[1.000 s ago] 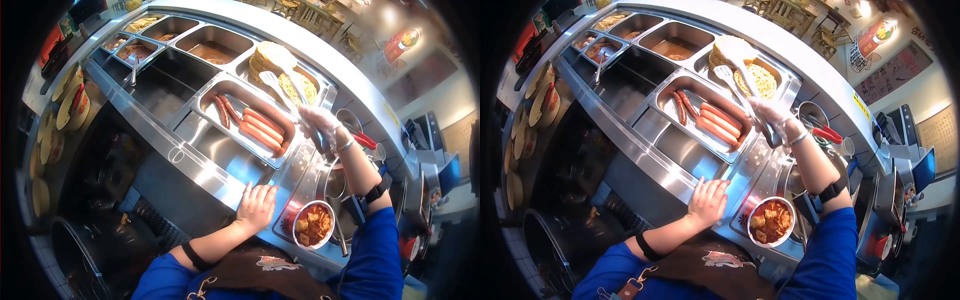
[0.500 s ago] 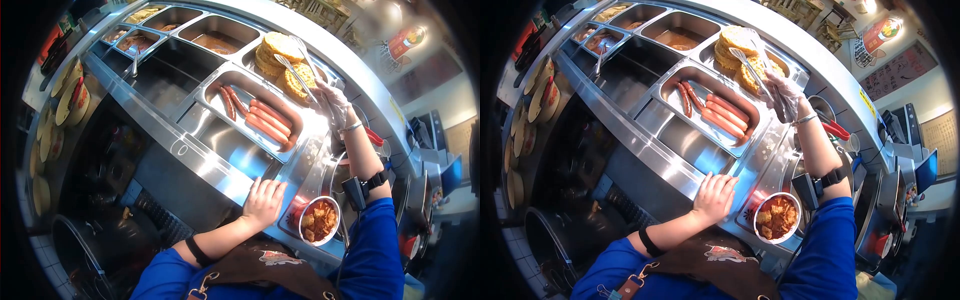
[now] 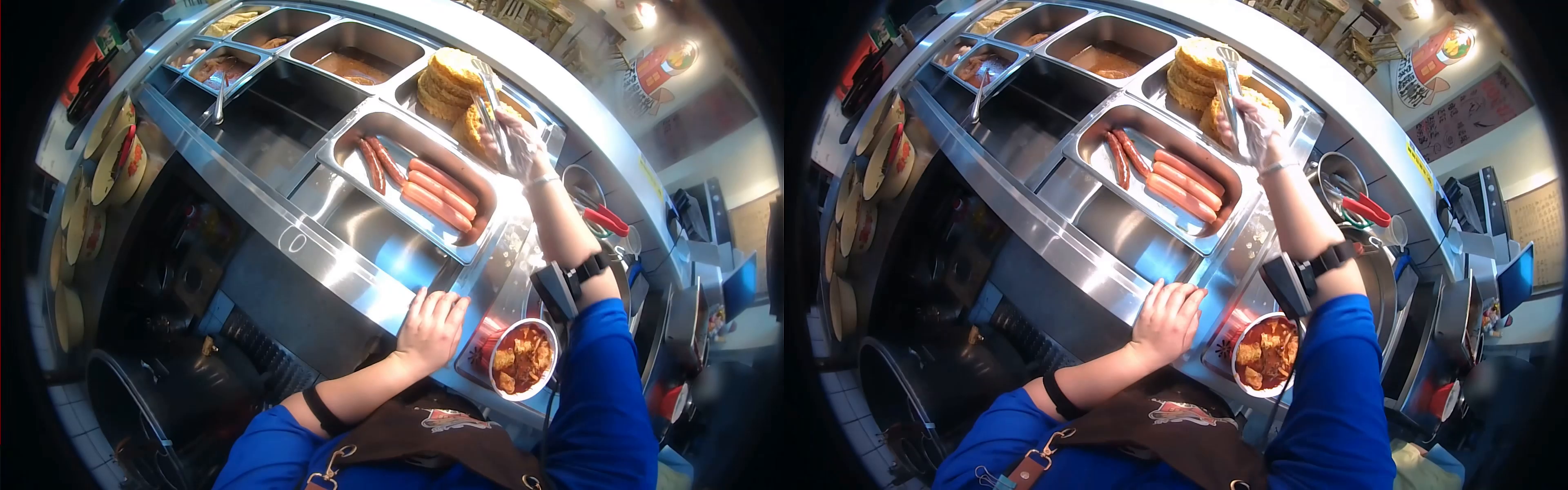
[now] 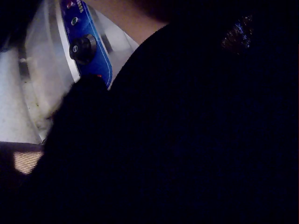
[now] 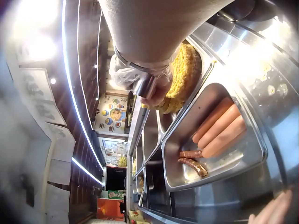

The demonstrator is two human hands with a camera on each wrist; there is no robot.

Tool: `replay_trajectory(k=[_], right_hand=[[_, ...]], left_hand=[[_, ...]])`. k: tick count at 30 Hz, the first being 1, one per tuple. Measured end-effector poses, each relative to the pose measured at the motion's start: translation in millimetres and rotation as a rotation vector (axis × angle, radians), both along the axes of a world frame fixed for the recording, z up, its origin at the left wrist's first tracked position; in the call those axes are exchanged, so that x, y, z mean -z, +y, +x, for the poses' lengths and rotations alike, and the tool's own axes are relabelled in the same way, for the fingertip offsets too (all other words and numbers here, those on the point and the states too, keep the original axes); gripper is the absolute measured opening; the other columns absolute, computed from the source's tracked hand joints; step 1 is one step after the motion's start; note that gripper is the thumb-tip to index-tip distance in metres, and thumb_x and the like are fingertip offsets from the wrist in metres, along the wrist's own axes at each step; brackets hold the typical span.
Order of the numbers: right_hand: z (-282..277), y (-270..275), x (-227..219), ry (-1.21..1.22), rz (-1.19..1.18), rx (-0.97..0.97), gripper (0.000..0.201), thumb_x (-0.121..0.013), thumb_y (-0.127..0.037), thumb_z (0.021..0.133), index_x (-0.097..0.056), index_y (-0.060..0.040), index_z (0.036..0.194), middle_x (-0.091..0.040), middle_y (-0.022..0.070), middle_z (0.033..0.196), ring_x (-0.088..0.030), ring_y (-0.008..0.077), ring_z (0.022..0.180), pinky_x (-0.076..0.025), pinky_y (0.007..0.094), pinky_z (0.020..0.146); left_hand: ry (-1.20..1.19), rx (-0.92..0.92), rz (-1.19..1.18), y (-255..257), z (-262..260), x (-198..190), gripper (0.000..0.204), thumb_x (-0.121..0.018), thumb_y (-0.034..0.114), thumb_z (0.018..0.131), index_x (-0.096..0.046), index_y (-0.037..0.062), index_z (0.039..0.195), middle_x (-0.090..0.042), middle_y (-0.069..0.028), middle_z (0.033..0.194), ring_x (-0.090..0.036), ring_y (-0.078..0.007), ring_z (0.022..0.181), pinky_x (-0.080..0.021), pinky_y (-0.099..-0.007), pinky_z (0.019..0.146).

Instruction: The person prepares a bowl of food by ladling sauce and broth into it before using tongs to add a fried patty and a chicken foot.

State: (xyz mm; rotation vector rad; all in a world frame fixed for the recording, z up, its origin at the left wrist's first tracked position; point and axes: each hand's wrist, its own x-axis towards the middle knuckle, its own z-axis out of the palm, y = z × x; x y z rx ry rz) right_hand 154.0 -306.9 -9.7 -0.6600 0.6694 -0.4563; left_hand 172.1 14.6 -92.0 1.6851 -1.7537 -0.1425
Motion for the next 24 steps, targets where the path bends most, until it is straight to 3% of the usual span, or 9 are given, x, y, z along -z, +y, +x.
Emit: replay_trajectory(k=[5,8,9,10,11,12,13,18,24], right_hand=[[15,-29,21,0.015,0.083,-0.016,0.019,-0.051,-0.016,0.084,-0.047,0.0015,0.087,-0.053,0.0114,0.070,-0.053,0.0185,0.053,-0.049,0.0265,0.046],[-17,-10,5,0.170,-0.196,0.087,0.019,-0.055,-0.012,0.081,-0.053,0.0052,0.091,-0.057,0.0136,0.073,-0.055,0.0196,0.054,-0.049,0.0276,0.049],[-41,5,-5,0.201,-0.321,0.060,0.018,-0.052,-0.008,0.084,-0.051,0.0042,0.097,-0.057,0.0127,0.078,-0.057,0.0174,0.063,-0.051,0.0229,0.054],[-76,26,-14,0.374,-0.801,0.028,0.019,-0.049,-0.011,0.086,-0.053,0.0039,0.097,-0.058,0.0121,0.084,-0.057,0.0156,0.068,-0.048,0.0198,0.057],[-113,37,-28,0.231,-0.593,0.003,0.024,-0.047,-0.015,0.087,-0.054,0.0026,0.101,-0.060,0.0116,0.093,-0.057,0.0130,0.076,-0.045,0.0169,0.063],[-127,102,-76,0.461,-0.568,0.179,0.026,-0.048,-0.017,0.087,-0.055,0.0008,0.104,-0.059,0.0077,0.093,-0.053,0.0082,0.074,-0.042,0.0159,0.065],[-177,106,-78,0.366,-0.791,0.058,0.029,-0.048,-0.021,0.087,-0.055,-0.0003,0.105,-0.058,0.0056,0.092,-0.051,0.0068,0.074,-0.041,0.0171,0.067],[-342,204,-142,0.900,-0.710,0.333,0.037,-0.054,-0.022,0.085,-0.048,-0.0013,0.115,-0.060,0.0021,0.084,-0.053,0.0017,0.059,-0.044,0.0116,0.049],[-494,216,-103,1.597,-0.589,-0.071,0.039,-0.055,-0.017,0.075,-0.056,-0.0047,0.112,-0.054,0.0006,0.070,-0.047,0.0067,0.052,-0.038,0.0225,0.047]], left_hand=[[0.024,0.014,0.003,-2,1,-1,0.034,-0.055,0.015,0.074,-0.052,0.0053,0.107,-0.052,-0.0096,0.102,-0.051,-0.0255,0.096,-0.035,-0.0459,0.091],[0.011,0.021,-0.004,-3,2,2,0.033,-0.055,0.015,0.075,-0.052,0.0043,0.107,-0.053,-0.0121,0.102,-0.050,-0.0274,0.098,-0.034,-0.0462,0.093],[-0.002,0.015,-0.004,-2,1,3,0.033,-0.054,0.015,0.076,-0.052,0.0040,0.107,-0.053,-0.0126,0.103,-0.050,-0.0281,0.099,-0.033,-0.0460,0.094],[-0.015,0.009,-0.019,-2,0,4,0.033,-0.054,0.015,0.077,-0.051,0.0038,0.107,-0.053,-0.0131,0.102,-0.050,-0.0286,0.099,-0.032,-0.0464,0.094],[-0.041,0.012,-0.044,-2,0,3,0.033,-0.055,0.014,0.076,-0.051,0.0038,0.107,-0.053,-0.0129,0.103,-0.050,-0.0290,0.099,-0.032,-0.0464,0.094],[-0.021,0.015,-0.035,-4,1,4,0.033,-0.055,0.014,0.076,-0.051,0.0039,0.108,-0.053,-0.0125,0.103,-0.050,-0.0288,0.099,-0.032,-0.0465,0.094],[-0.026,0.023,-0.007,-4,2,2,0.033,-0.055,0.014,0.076,-0.051,0.0048,0.108,-0.053,-0.0121,0.102,-0.050,-0.0288,0.098,-0.034,-0.0451,0.093],[-0.085,-0.004,-0.011,-5,2,-1,0.029,-0.052,0.015,0.080,-0.052,0.0079,0.108,-0.054,-0.0092,0.106,-0.052,-0.0271,0.097,-0.037,-0.0399,0.091],[0.274,-0.244,0.009,-14,-5,2,0.036,-0.059,0.016,0.078,-0.051,0.0052,0.111,-0.056,-0.0102,0.105,-0.057,-0.0195,0.087,-0.046,-0.0299,0.069]])
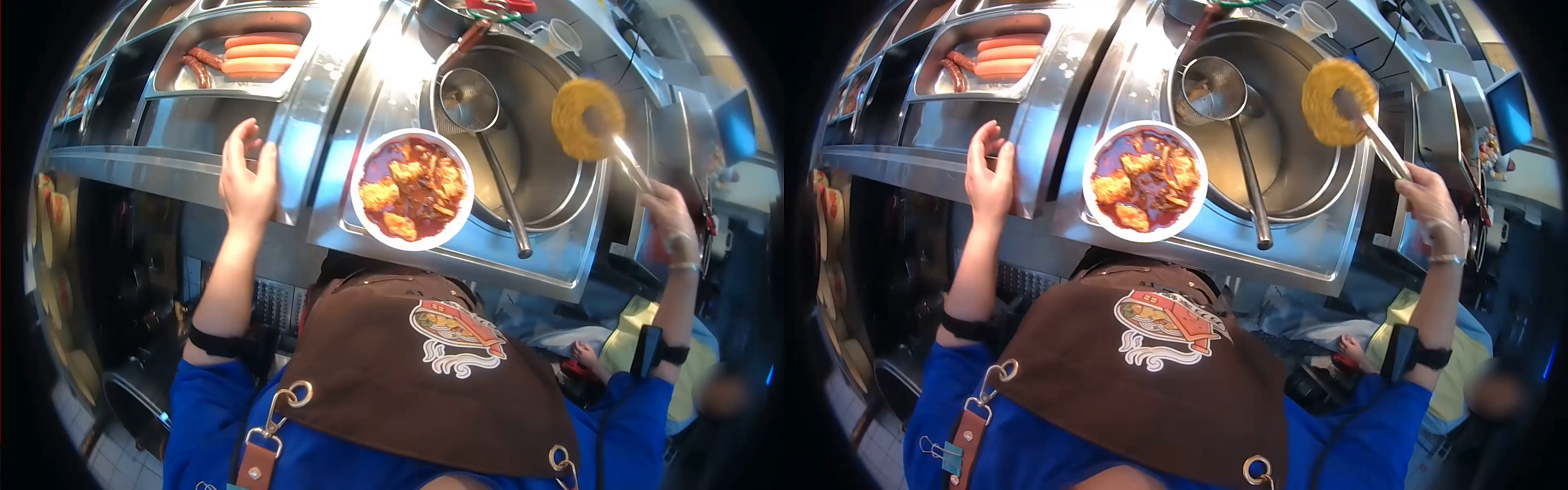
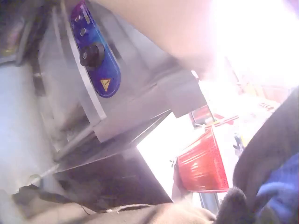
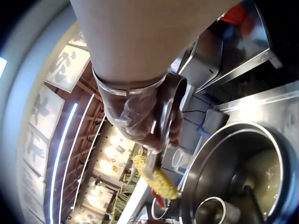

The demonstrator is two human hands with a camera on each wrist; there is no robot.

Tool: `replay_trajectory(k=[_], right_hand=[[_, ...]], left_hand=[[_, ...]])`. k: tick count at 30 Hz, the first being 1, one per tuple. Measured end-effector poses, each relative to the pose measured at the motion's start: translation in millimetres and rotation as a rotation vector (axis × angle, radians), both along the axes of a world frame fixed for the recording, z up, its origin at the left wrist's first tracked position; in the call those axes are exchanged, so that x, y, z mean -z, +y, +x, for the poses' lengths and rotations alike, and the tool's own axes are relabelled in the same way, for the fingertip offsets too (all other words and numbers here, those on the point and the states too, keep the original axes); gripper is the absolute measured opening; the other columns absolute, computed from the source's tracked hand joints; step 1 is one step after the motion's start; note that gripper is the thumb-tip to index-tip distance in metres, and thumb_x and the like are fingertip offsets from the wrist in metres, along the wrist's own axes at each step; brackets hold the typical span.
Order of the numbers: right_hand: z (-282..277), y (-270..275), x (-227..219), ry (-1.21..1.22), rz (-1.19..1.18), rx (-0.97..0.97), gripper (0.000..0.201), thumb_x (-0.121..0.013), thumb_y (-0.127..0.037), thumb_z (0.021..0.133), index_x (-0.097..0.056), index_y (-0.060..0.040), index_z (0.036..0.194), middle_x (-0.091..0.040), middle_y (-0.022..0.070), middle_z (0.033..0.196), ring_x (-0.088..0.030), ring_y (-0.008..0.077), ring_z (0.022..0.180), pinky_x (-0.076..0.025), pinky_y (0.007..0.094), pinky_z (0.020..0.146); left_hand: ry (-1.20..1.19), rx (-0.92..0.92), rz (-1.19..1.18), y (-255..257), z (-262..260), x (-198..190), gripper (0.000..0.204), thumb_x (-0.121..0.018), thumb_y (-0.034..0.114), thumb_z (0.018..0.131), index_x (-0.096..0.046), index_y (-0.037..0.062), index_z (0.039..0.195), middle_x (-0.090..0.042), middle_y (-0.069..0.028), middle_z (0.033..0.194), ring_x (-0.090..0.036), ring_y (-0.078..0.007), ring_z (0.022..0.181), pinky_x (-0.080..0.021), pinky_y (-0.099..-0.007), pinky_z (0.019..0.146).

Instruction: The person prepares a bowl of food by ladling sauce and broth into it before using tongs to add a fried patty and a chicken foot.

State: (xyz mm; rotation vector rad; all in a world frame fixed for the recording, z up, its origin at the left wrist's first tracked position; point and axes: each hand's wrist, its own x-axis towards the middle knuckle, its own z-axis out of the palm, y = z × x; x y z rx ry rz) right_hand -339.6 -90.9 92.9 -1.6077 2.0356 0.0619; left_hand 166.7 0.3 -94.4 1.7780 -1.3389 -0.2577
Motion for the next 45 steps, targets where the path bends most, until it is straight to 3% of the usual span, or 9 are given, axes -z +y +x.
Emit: replay_trajectory(k=[3,6,11,15,23,26,36,40,45], right_hand=[[-29,-38,73,0.346,0.098,-0.364,0.036,-0.054,-0.015,0.069,-0.060,-0.0047,0.102,-0.056,0.0115,0.067,-0.057,0.0250,0.060,-0.045,0.0350,0.059],[-15,-79,144,0.423,0.405,-0.714,0.026,-0.054,-0.014,0.067,-0.062,-0.0038,0.090,-0.061,0.0132,0.072,-0.059,0.0218,0.065,-0.046,0.0317,0.060],[11,-116,224,0.364,0.681,-0.572,0.020,-0.054,-0.014,0.061,-0.065,-0.0080,0.076,-0.059,0.0072,0.062,-0.056,0.0187,0.056,-0.046,0.0315,0.050],[11,-159,255,0.676,0.691,-0.869,0.022,-0.057,-0.017,0.066,-0.065,-0.0103,0.085,-0.060,0.0067,0.067,-0.056,0.0189,0.057,-0.047,0.0318,0.052],[29,-187,319,0.465,1.074,-0.639,0.024,-0.065,-0.030,0.074,-0.059,-0.0067,0.079,-0.057,0.0022,0.072,-0.054,0.0158,0.062,-0.045,0.0310,0.052],[22,-179,368,0.349,1.153,-0.726,0.037,-0.064,-0.027,0.076,-0.057,-0.0131,0.109,-0.059,0.0035,0.078,-0.054,0.0157,0.062,-0.049,0.0304,0.056],[31,-160,285,0.374,0.809,-0.796,0.038,-0.059,-0.014,0.069,-0.060,-0.0136,0.107,-0.059,0.0054,0.068,-0.056,0.0146,0.055,-0.049,0.0277,0.050],[10,-126,211,0.481,0.303,-0.905,0.028,-0.058,-0.011,0.065,-0.065,-0.0102,0.093,-0.063,0.0125,0.085,-0.060,0.0276,0.085,-0.048,0.0371,0.075],[-36,-64,130,0.409,-0.247,-0.819,0.026,-0.050,-0.007,0.072,-0.064,-0.0118,0.093,-0.062,0.0131,0.089,-0.059,0.0290,0.086,-0.046,0.0378,0.077]], left_hand=[[-0.120,-0.047,0.100,-3,-2,5,0.035,-0.058,0.021,0.081,-0.051,0.0062,0.112,-0.057,-0.0093,0.104,-0.058,-0.0173,0.086,-0.046,-0.0285,0.065],[-0.173,-0.079,0.087,-2,-2,8,0.034,-0.058,0.023,0.082,-0.053,0.0062,0.111,-0.060,-0.0086,0.100,-0.059,-0.0170,0.083,-0.045,-0.0282,0.067],[-0.173,-0.136,0.073,-1,0,12,0.033,-0.061,0.022,0.080,-0.055,0.0051,0.108,-0.061,-0.0087,0.097,-0.059,-0.0168,0.084,-0.045,-0.0282,0.075],[-0.144,-0.145,0.088,-1,4,13,0.032,-0.061,0.020,0.079,-0.056,0.0057,0.108,-0.062,-0.0089,0.097,-0.059,-0.0156,0.086,-0.045,-0.0274,0.076],[-0.101,-0.172,0.151,2,6,12,0.029,-0.059,0.016,0.080,-0.057,0.0061,0.108,-0.061,-0.0075,0.097,-0.057,-0.0136,0.087,-0.045,-0.0259,0.079],[-0.085,-0.174,0.177,1,-2,5,0.029,-0.059,0.016,0.081,-0.056,0.0059,0.108,-0.061,-0.0081,0.097,-0.057,-0.0136,0.087,-0.045,-0.0256,0.078],[-0.112,-0.184,0.119,0,-1,10,0.028,-0.061,0.017,0.078,-0.058,0.0076,0.105,-0.062,-0.0059,0.093,-0.058,-0.0118,0.083,-0.047,-0.0250,0.075],[-0.108,-0.190,0.097,-1,2,15,0.030,-0.062,0.019,0.076,-0.059,0.0083,0.104,-0.063,-0.0057,0.091,-0.059,-0.0123,0.079,-0.048,-0.0249,0.073],[-0.221,-0.239,0.152,-1,-6,9,0.030,-0.061,0.026,0.077,-0.059,0.0102,0.103,-0.063,-0.0042,0.091,-0.059,-0.0138,0.081,-0.047,-0.0269,0.075]])
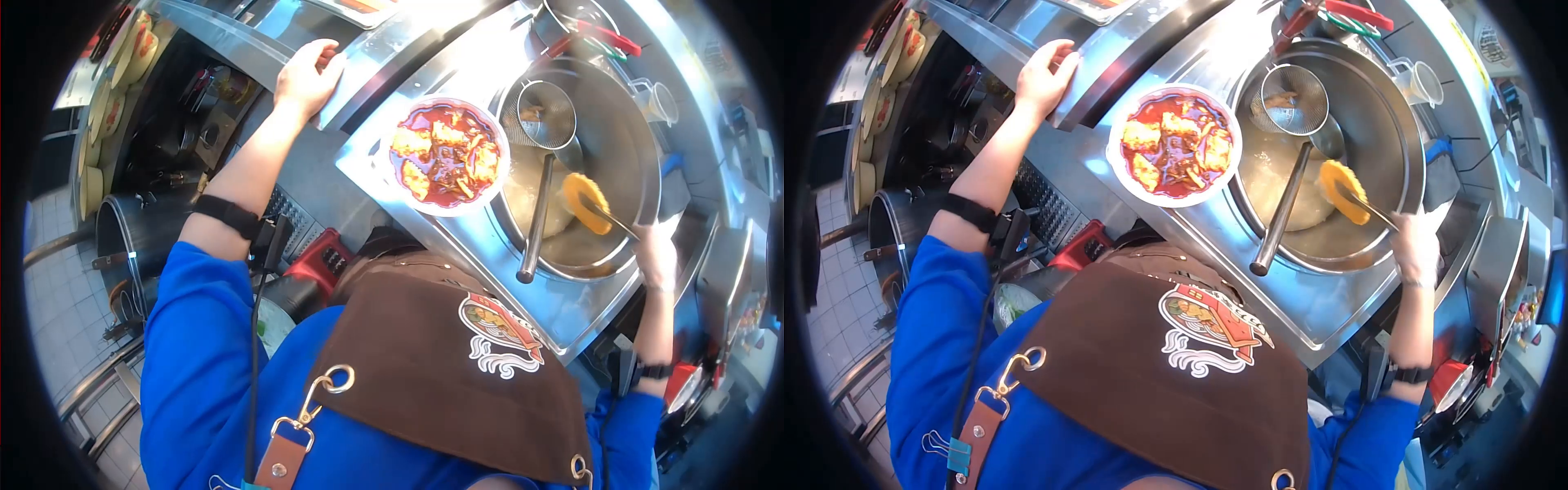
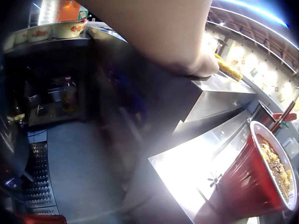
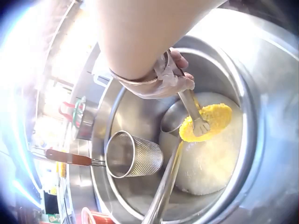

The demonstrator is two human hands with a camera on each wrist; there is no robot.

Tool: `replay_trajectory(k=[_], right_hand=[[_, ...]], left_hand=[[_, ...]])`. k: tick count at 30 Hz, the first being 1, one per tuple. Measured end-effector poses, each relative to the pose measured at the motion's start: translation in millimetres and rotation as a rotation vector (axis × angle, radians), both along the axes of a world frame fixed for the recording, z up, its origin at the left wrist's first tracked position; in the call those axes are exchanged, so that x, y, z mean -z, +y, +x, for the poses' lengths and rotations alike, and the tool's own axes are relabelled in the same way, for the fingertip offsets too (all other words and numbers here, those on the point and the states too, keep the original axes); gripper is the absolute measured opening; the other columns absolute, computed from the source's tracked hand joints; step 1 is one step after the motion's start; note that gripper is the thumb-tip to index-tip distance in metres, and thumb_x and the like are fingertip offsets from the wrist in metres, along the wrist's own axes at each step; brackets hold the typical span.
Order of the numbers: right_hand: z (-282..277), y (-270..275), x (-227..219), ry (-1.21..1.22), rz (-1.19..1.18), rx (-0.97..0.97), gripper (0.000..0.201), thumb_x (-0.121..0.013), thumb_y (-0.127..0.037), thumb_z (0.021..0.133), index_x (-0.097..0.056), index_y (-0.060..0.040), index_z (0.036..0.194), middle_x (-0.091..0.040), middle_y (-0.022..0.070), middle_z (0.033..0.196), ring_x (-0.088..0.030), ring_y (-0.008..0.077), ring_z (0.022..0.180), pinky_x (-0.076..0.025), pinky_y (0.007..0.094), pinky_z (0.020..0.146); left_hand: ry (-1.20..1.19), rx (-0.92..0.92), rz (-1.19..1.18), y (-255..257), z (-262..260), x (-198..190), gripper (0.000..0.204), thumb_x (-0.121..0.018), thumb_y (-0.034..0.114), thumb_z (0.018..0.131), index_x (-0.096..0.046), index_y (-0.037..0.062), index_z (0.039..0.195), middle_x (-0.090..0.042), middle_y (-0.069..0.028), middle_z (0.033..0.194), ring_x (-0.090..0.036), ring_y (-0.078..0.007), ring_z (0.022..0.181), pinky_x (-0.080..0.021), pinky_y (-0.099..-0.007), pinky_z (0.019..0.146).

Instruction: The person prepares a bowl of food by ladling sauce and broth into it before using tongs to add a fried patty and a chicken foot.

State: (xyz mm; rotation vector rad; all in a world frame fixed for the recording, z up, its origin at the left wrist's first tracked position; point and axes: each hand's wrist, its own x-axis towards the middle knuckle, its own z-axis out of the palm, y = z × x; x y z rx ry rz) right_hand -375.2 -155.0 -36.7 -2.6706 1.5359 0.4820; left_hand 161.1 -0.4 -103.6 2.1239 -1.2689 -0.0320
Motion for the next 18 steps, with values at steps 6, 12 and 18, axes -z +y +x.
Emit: replay_trajectory(k=[6,12,18], right_hand=[[11,60,-100,-0.340,0.128,0.481,0.042,-0.054,-0.004,0.072,-0.055,-0.0052,0.114,-0.063,0.0051,0.083,-0.057,0.0140,0.073,-0.043,0.0259,0.068],[33,100,-126,-0.743,0.266,0.543,0.044,-0.058,0.001,0.073,-0.054,-0.0037,0.117,-0.052,-0.0034,0.078,-0.043,0.0030,0.063,-0.034,0.0155,0.056],[90,124,-112,-0.829,0.418,0.486,0.043,-0.059,0.002,0.072,-0.054,0.0008,0.115,-0.057,0.0003,0.087,-0.049,0.0051,0.071,-0.039,0.0165,0.065]], left_hand=[[-0.001,0.002,0.011,1,1,2,0.035,-0.058,0.034,0.078,-0.057,0.0122,0.105,-0.063,-0.0042,0.095,-0.060,-0.0168,0.087,-0.046,-0.0300,0.079],[-0.008,0.010,0.014,-1,3,4,0.036,-0.058,0.035,0.078,-0.057,0.0120,0.106,-0.063,-0.0045,0.095,-0.060,-0.0169,0.086,-0.047,-0.0302,0.078],[-0.043,0.012,0.028,-2,5,6,0.036,-0.058,0.035,0.078,-0.057,0.0125,0.106,-0.063,-0.0044,0.095,-0.061,-0.0168,0.087,-0.047,-0.0304,0.078]])
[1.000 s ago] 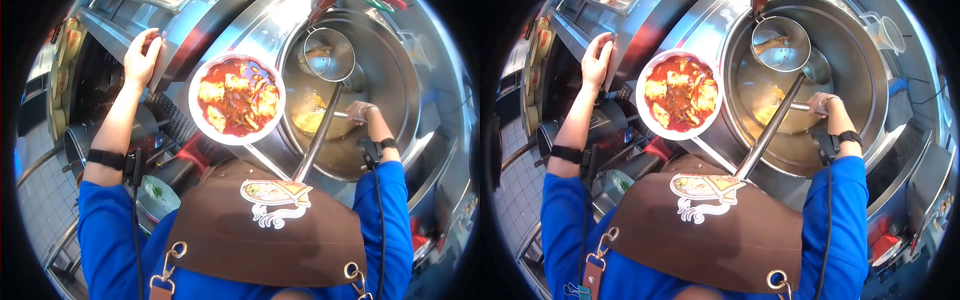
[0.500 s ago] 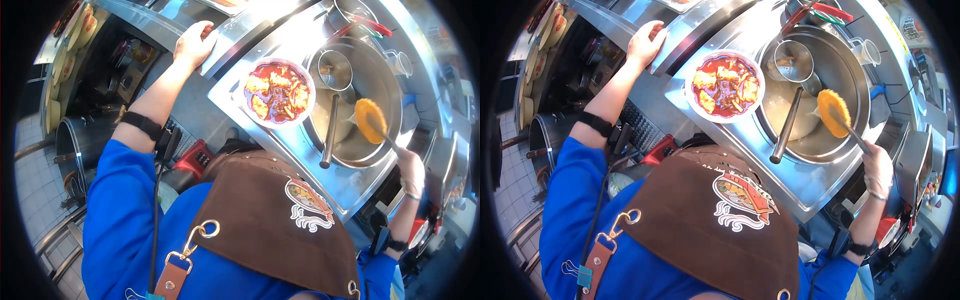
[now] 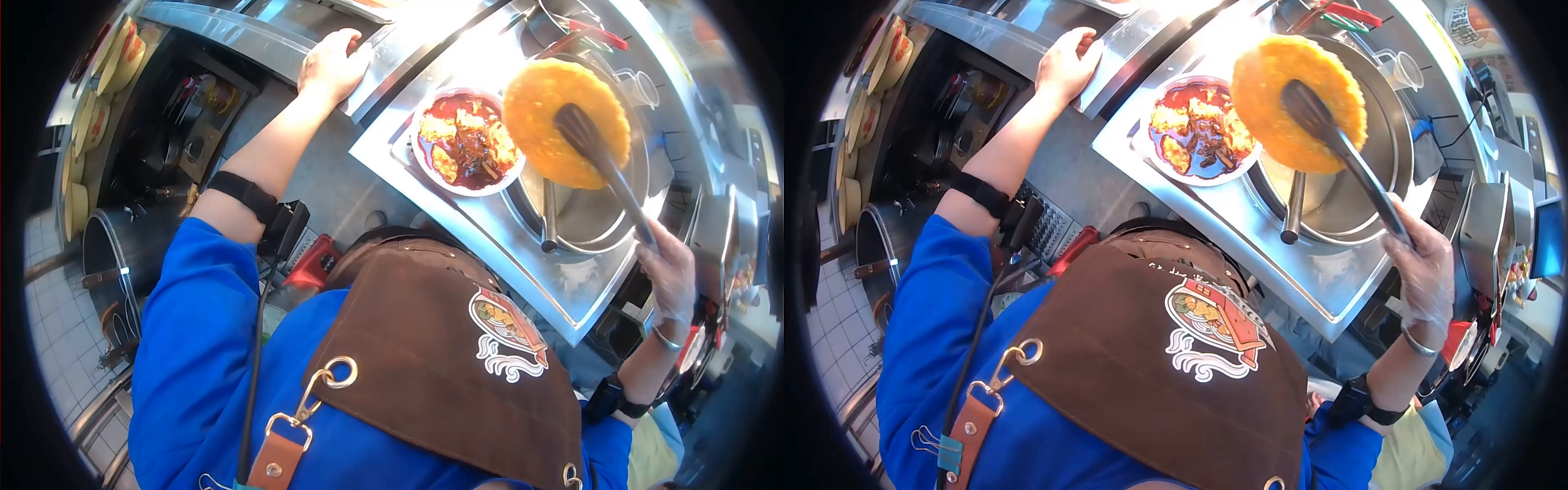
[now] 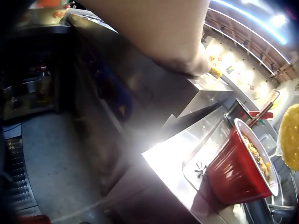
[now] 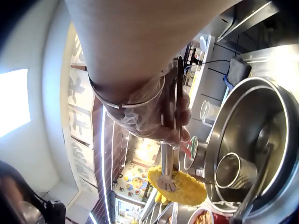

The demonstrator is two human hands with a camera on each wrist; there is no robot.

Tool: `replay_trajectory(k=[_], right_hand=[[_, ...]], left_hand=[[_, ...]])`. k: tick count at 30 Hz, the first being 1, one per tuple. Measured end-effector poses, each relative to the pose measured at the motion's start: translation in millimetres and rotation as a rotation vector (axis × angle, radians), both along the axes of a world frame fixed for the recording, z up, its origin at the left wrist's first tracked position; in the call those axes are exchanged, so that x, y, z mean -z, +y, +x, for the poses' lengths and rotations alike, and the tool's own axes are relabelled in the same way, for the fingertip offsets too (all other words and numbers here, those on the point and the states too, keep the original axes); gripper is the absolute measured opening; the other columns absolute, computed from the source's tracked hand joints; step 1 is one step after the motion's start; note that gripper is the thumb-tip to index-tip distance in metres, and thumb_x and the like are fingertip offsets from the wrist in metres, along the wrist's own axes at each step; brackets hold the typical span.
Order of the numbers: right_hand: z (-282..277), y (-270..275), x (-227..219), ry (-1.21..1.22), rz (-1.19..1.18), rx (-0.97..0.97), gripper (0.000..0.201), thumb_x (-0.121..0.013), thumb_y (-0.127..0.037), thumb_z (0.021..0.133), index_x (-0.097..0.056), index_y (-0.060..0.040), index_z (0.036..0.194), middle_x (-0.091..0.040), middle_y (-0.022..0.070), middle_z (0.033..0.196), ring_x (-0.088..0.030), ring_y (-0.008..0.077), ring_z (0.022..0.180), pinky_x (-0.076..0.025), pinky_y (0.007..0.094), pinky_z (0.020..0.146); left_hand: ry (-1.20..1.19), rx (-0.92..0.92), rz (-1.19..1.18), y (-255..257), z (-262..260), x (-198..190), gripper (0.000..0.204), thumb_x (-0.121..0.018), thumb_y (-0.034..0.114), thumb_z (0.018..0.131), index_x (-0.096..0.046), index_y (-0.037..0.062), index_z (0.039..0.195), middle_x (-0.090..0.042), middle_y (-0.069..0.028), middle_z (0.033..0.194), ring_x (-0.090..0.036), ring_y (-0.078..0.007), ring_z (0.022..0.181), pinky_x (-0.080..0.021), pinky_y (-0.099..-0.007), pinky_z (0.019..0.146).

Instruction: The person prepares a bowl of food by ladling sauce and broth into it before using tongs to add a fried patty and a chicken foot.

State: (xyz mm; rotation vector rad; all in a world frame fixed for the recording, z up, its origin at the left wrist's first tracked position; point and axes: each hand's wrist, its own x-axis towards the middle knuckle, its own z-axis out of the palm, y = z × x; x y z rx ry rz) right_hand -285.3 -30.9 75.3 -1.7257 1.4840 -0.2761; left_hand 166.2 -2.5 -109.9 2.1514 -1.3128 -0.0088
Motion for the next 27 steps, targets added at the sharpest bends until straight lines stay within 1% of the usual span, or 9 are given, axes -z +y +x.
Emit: replay_trajectory(k=[2,6,11,14,16,18,21,23,27], right_hand=[[16,6,7,0.001,0.053,-0.004,0.043,-0.059,0.003,0.072,-0.053,0.0012,0.115,-0.058,0.0015,0.091,-0.051,0.0062,0.076,-0.040,0.0175,0.070],[36,15,17,-0.107,0.153,-0.013,0.046,-0.060,0.006,0.071,-0.052,0.0020,0.116,-0.059,0.0035,0.098,-0.053,0.0087,0.088,-0.040,0.0202,0.081],[45,20,14,-0.096,0.121,-0.010,0.047,-0.061,0.006,0.071,-0.052,0.0014,0.117,-0.059,0.0040,0.097,-0.053,0.0081,0.087,-0.040,0.0198,0.081],[48,23,13,-0.062,0.132,-0.005,0.047,-0.062,0.005,0.071,-0.051,0.0012,0.117,-0.059,0.0030,0.096,-0.052,0.0067,0.082,-0.040,0.0183,0.075],[50,26,24,-0.102,0.127,-0.044,0.048,-0.061,0.001,0.070,-0.052,-0.0001,0.117,-0.059,0.0023,0.086,-0.046,0.0038,0.064,-0.037,0.0159,0.055],[53,29,34,-0.119,0.155,-0.047,0.049,-0.063,-0.001,0.070,-0.052,-0.0008,0.117,-0.059,0.0026,0.086,-0.046,0.0037,0.062,-0.037,0.0158,0.054],[57,28,42,-0.104,0.236,-0.064,0.049,-0.065,-0.004,0.071,-0.052,-0.0021,0.118,-0.060,0.0022,0.086,-0.046,0.0034,0.061,-0.038,0.0159,0.053],[55,24,47,-0.097,0.232,-0.077,0.049,-0.066,-0.005,0.072,-0.051,-0.0023,0.118,-0.060,0.0020,0.085,-0.046,0.0034,0.060,-0.038,0.0160,0.053],[53,28,41,-0.175,0.203,-0.083,0.050,-0.068,-0.009,0.072,-0.051,-0.0019,0.118,-0.059,0.0018,0.085,-0.045,0.0036,0.059,-0.038,0.0168,0.052]], left_hand=[[0.087,0.016,0.013,0,-1,-2,0.038,-0.056,0.035,0.075,-0.055,0.0132,0.105,-0.059,-0.0064,0.102,-0.056,-0.0230,0.096,-0.044,-0.0345,0.083],[0.068,0.027,0.005,1,-2,-3,0.037,-0.054,0.035,0.076,-0.055,0.0133,0.106,-0.059,-0.0072,0.104,-0.055,-0.0242,0.098,-0.043,-0.0351,0.084],[0.055,0.041,-0.009,0,-3,-2,0.037,-0.052,0.036,0.077,-0.055,0.0122,0.106,-0.058,-0.0074,0.107,-0.055,-0.0252,0.100,-0.043,-0.0357,0.085],[0.044,0.023,-0.005,-1,-4,-3,0.038,-0.051,0.037,0.077,-0.055,0.0119,0.106,-0.057,-0.0079,0.108,-0.054,-0.0255,0.100,-0.042,-0.0358,0.086],[0.036,0.060,-0.117,1,-8,-6,0.032,-0.053,0.031,0.077,-0.056,0.0086,0.099,-0.058,-0.0123,0.099,-0.056,-0.0291,0.093,-0.044,-0.0373,0.080],[0.024,0.093,-0.227,4,-12,-13,0.026,-0.055,0.026,0.077,-0.057,0.0054,0.092,-0.059,-0.0167,0.090,-0.057,-0.0328,0.085,-0.045,-0.0388,0.075],[0.109,0.055,-0.166,3,-12,-14,0.031,-0.056,0.031,0.076,-0.058,0.0051,0.093,-0.060,-0.0165,0.093,-0.057,-0.0323,0.089,-0.045,-0.0379,0.077],[0.027,0.027,-0.006,-3,-4,0,0.037,-0.051,0.036,0.078,-0.055,0.0119,0.106,-0.057,-0.0083,0.108,-0.054,-0.0255,0.100,-0.042,-0.0357,0.086],[0.075,0.044,0.000,-2,-3,-1,0.037,-0.050,0.036,0.078,-0.055,0.0119,0.106,-0.057,-0.0085,0.109,-0.054,-0.0254,0.101,-0.042,-0.0360,0.086]])
